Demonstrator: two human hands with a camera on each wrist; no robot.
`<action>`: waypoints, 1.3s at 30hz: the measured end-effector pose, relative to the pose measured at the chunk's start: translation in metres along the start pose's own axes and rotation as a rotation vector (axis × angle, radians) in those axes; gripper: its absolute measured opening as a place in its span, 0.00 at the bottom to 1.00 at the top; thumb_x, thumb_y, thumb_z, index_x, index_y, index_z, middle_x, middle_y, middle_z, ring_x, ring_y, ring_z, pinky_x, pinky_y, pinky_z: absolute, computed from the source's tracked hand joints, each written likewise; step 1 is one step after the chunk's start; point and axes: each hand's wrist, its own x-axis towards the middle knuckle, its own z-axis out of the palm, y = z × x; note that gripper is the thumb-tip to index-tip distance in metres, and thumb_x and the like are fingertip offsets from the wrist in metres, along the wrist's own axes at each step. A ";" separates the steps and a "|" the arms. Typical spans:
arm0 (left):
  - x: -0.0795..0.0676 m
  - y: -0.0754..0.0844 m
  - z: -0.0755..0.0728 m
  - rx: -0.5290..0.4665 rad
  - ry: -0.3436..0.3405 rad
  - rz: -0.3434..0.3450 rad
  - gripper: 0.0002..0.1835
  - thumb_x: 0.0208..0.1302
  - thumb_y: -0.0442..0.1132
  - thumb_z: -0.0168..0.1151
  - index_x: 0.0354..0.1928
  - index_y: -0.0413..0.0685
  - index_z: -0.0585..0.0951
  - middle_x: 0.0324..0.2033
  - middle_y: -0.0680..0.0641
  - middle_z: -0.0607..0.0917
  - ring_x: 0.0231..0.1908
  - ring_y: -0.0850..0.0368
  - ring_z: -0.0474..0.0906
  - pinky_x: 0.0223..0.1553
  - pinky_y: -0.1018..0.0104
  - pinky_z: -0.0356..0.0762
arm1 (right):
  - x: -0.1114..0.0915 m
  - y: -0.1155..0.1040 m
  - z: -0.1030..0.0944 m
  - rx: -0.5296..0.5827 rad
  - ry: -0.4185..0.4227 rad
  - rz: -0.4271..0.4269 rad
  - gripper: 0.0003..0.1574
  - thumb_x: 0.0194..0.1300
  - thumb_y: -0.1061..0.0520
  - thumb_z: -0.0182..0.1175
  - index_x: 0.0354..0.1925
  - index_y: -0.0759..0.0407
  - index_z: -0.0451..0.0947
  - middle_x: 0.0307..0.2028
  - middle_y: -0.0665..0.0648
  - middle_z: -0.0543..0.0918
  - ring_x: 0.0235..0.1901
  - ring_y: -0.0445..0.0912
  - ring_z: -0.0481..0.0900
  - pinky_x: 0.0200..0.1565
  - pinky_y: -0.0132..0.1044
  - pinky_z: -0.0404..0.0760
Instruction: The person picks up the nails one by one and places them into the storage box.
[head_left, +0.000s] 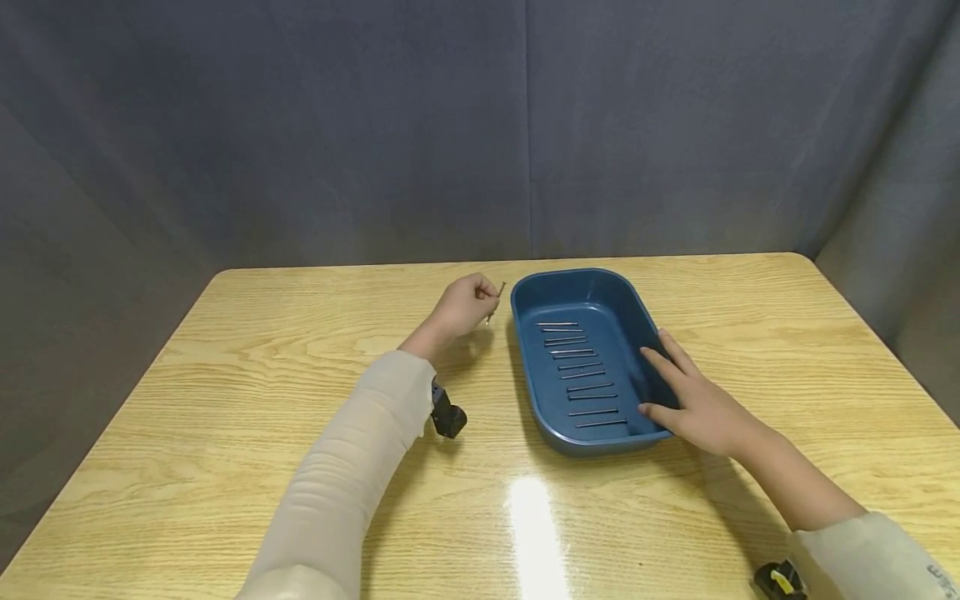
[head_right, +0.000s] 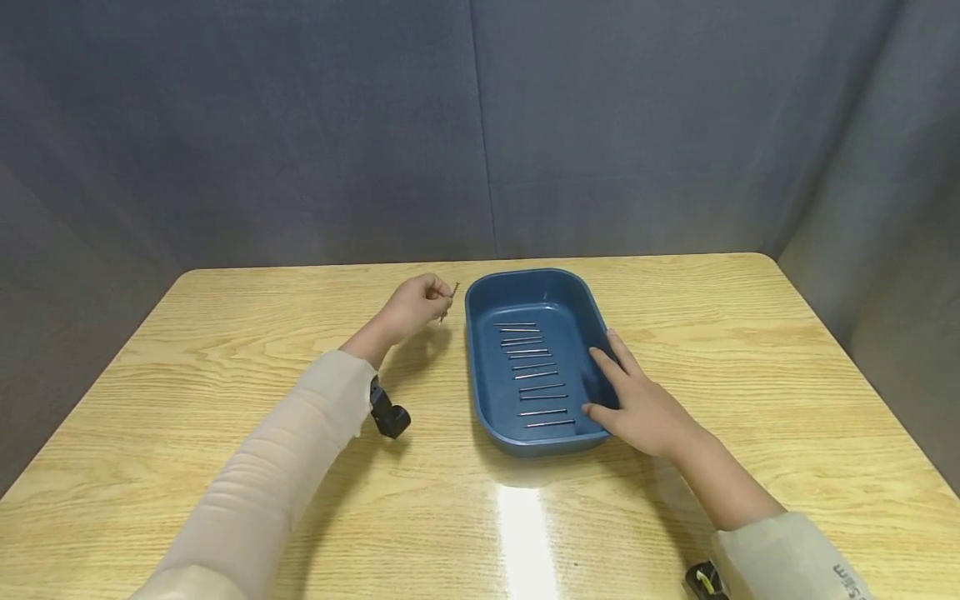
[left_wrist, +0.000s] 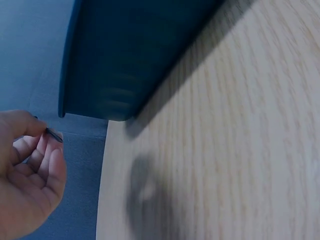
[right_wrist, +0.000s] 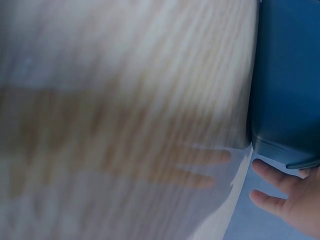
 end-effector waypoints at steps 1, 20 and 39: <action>0.000 0.001 0.000 -0.008 0.002 0.007 0.05 0.60 0.36 0.50 0.36 0.42 0.72 0.28 0.48 0.73 0.28 0.56 0.68 0.29 0.68 0.67 | 0.000 0.000 0.000 -0.001 -0.001 0.002 0.44 0.58 0.47 0.52 0.64 0.63 0.45 0.65 0.61 0.33 0.58 0.67 0.48 0.46 0.62 0.58; 0.011 0.030 0.011 0.025 -0.053 0.177 0.05 0.59 0.36 0.52 0.36 0.43 0.72 0.29 0.48 0.73 0.29 0.57 0.67 0.28 0.70 0.66 | -0.002 -0.001 -0.001 0.008 0.004 0.005 0.43 0.59 0.47 0.51 0.64 0.63 0.45 0.65 0.58 0.31 0.58 0.67 0.46 0.47 0.63 0.57; 0.022 0.042 0.036 0.243 -0.152 0.285 0.03 0.58 0.32 0.50 0.35 0.41 0.71 0.29 0.48 0.75 0.28 0.59 0.68 0.31 0.71 0.66 | -0.004 -0.004 0.000 0.024 0.011 -0.002 0.43 0.58 0.49 0.52 0.64 0.62 0.45 0.65 0.59 0.32 0.59 0.66 0.46 0.47 0.62 0.57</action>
